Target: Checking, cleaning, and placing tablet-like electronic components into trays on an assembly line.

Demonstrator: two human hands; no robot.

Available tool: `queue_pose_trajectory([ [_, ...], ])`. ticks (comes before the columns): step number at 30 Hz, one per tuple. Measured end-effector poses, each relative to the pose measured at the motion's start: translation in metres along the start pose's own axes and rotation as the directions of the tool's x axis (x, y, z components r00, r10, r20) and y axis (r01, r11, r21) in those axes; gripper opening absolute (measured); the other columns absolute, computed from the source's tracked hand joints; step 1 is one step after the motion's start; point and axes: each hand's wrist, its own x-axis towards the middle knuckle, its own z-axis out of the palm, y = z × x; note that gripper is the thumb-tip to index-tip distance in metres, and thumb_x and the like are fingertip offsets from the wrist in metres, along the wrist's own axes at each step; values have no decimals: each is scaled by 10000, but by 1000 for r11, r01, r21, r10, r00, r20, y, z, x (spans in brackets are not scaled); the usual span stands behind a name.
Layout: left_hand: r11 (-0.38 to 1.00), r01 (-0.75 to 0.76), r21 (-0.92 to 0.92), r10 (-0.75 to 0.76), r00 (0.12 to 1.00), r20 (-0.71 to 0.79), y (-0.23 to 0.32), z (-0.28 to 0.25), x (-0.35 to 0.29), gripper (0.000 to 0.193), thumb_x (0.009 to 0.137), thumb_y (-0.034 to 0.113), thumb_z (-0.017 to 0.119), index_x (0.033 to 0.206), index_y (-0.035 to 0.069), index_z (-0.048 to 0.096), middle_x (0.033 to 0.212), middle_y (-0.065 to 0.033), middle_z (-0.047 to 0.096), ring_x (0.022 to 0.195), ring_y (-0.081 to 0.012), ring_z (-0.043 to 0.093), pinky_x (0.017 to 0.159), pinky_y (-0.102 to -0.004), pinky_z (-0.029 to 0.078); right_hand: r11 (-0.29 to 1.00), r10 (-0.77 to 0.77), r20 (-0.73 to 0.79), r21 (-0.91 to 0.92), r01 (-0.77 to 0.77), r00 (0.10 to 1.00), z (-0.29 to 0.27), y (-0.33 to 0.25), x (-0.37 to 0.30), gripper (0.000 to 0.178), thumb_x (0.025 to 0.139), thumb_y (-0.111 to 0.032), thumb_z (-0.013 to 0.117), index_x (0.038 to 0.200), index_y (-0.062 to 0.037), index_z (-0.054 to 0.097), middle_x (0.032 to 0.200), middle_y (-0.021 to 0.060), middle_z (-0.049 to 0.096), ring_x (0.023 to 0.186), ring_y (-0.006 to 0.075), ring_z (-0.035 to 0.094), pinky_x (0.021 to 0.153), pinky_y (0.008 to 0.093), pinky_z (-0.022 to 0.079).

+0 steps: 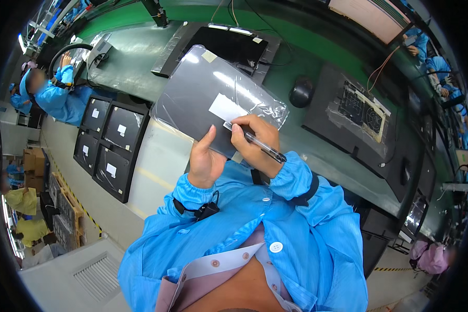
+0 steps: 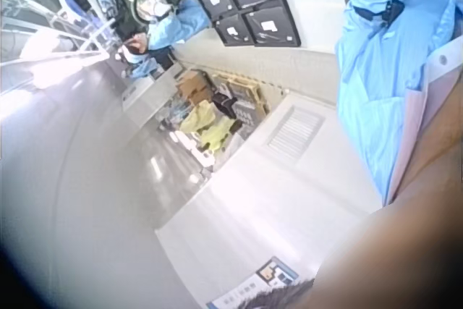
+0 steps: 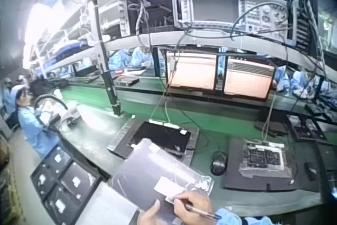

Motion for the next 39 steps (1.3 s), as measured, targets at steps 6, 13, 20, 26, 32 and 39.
queue_pose_trajectory([
  [6, 995, -17, 102, 14, 999, 30, -12, -3, 4, 383, 1059, 212, 484, 1386, 13, 475, 1322, -127, 568, 1250, -246, 544, 1074, -413, 434, 996, -23, -8, -81, 22, 1000, -5, -4, 1, 122, 866, -88, 681, 959, -10, 673, 794, 116, 692, 685, 192, 687, 612, 312, 528],
  [13, 991, -52, 124, 54, 998, -9, -18, 0, 4, 380, 1058, 213, 490, 1377, 7, 479, 1307, -121, 569, 1238, -245, 547, 1067, -411, 434, 996, -49, -3, -78, 49, 999, -8, 0, 1, 128, 879, -103, 669, 958, -1, 669, 811, 120, 695, 694, 185, 687, 626, 297, 530],
  [20, 995, -51, 88, 63, 988, -138, 0, -11, 0, 328, 1040, 196, 529, 1302, 0, 546, 1269, -122, 620, 1202, -252, 575, 1047, -436, 445, 983, 156, -172, 127, -135, 973, -21, 19, 8, 235, 944, -223, 654, 1017, -1, 660, 858, 114, 684, 772, 217, 646, 716, 331, 527],
  [26, 965, -168, 203, 203, 966, -163, 44, -48, -1, 488, 1048, 200, 482, 1467, -30, 384, 1479, -196, 463, 1349, -337, 452, 1171, -491, 322, 836, 385, 46, -439, -328, 922, -56, 88, 17, 479, 831, -297, 719, 1172, 18, 603, 945, 226, 701, 903, 439, 668, 781, 522, 523],
  [32, 993, -7, 122, 21, 993, -116, 9, -48, 16, 477, 1058, 204, 475, 1473, -14, 389, 1484, -183, 465, 1362, -330, 442, 1175, -499, 314, 960, 55, -104, -267, -81, 993, -97, 35, -8, 564, 885, -232, 687, 1369, -48, 463, 979, 144, 690, 933, 373, 671, 775, 485, 524],
  [39, 975, 200, 101, -192, 978, -83, -34, -38, 37, 450, 1035, 176, 529, 1440, -2, 448, 1456, -173, 508, 1339, -320, 475, 1165, -497, 335, 894, -151, -929, -274, -355, 337, -356, 57, -158, 387, 870, -237, 718, 1185, -30, 630, 993, 116, 673, 880, 283, 671, 768, 382, 542],
])
